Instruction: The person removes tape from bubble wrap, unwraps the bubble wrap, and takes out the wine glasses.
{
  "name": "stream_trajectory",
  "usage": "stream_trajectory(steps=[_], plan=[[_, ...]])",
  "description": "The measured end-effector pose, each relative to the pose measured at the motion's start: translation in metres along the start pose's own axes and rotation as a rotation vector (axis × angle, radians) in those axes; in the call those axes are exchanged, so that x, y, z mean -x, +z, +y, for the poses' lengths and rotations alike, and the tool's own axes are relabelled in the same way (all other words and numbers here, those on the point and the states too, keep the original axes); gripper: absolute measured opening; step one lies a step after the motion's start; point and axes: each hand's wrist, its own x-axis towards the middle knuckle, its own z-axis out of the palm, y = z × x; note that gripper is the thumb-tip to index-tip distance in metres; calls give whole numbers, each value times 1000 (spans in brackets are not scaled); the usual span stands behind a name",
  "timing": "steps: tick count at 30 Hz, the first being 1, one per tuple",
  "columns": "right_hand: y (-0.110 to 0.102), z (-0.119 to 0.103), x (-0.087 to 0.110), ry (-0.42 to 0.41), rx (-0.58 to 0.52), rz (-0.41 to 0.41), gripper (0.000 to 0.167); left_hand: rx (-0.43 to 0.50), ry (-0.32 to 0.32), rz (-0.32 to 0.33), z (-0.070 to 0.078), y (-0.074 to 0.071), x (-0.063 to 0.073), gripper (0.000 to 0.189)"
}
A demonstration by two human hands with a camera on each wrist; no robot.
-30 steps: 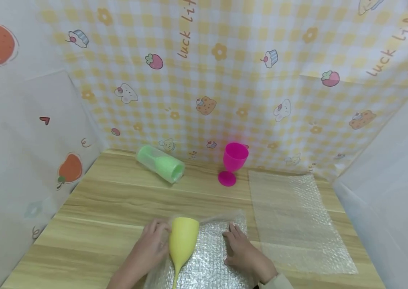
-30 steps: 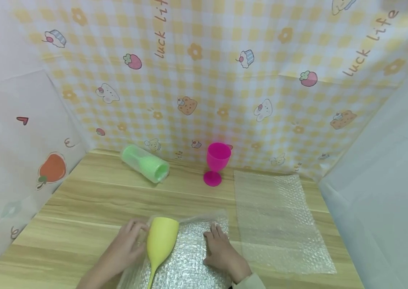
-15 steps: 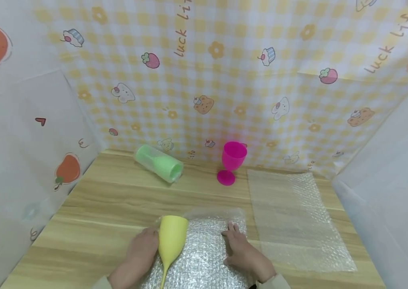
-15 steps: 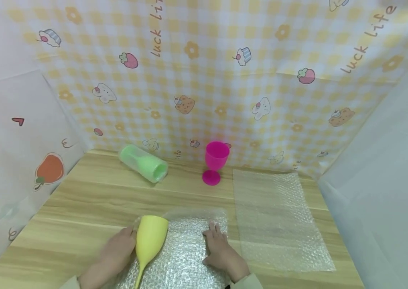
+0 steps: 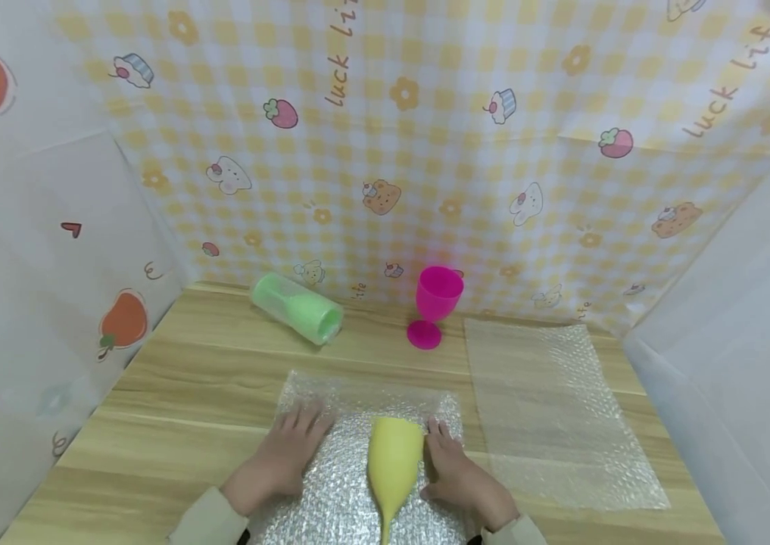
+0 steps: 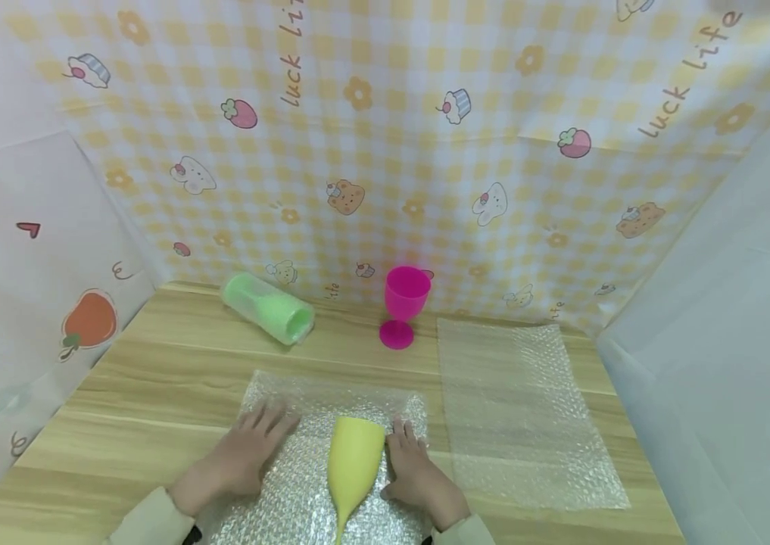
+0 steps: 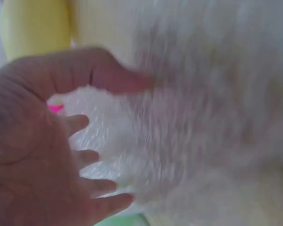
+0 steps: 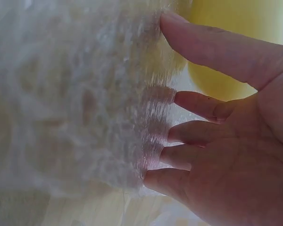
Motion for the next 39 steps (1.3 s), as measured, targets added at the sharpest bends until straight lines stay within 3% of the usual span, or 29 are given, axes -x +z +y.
stream_trajectory(steps=[3,6,10,14,17,20,22,28,34,39], plan=[[0,1,0,2,-5,-3,102,124,-72,-127,-8,-8,-5,113],[-1,1,1,-8,-21,7,95,199,-124,-224,-15,-16,-6,111],[-1,-3,7,5,-43,83,72,252,-131,-266,-19,-25,-6,107],[2,-17,19,53,-93,167,34,278,-120,-243,-22,-27,-5,107],[10,-26,30,52,-239,89,20,294,-118,-220,-23,-27,-5,104],[26,-32,36,88,-422,-61,23,301,-115,-203,-25,-27,-6,102],[40,-36,37,120,-498,-110,29,290,-113,-189,-25,-27,-6,101],[66,-55,28,183,-555,-73,32,141,-82,-99,-21,-20,-9,97],[61,-66,22,196,-740,-100,22,24,-68,-66,-13,-15,-9,93],[31,-68,15,114,-772,-42,19,12,-77,-54,-12,-14,-8,92]])
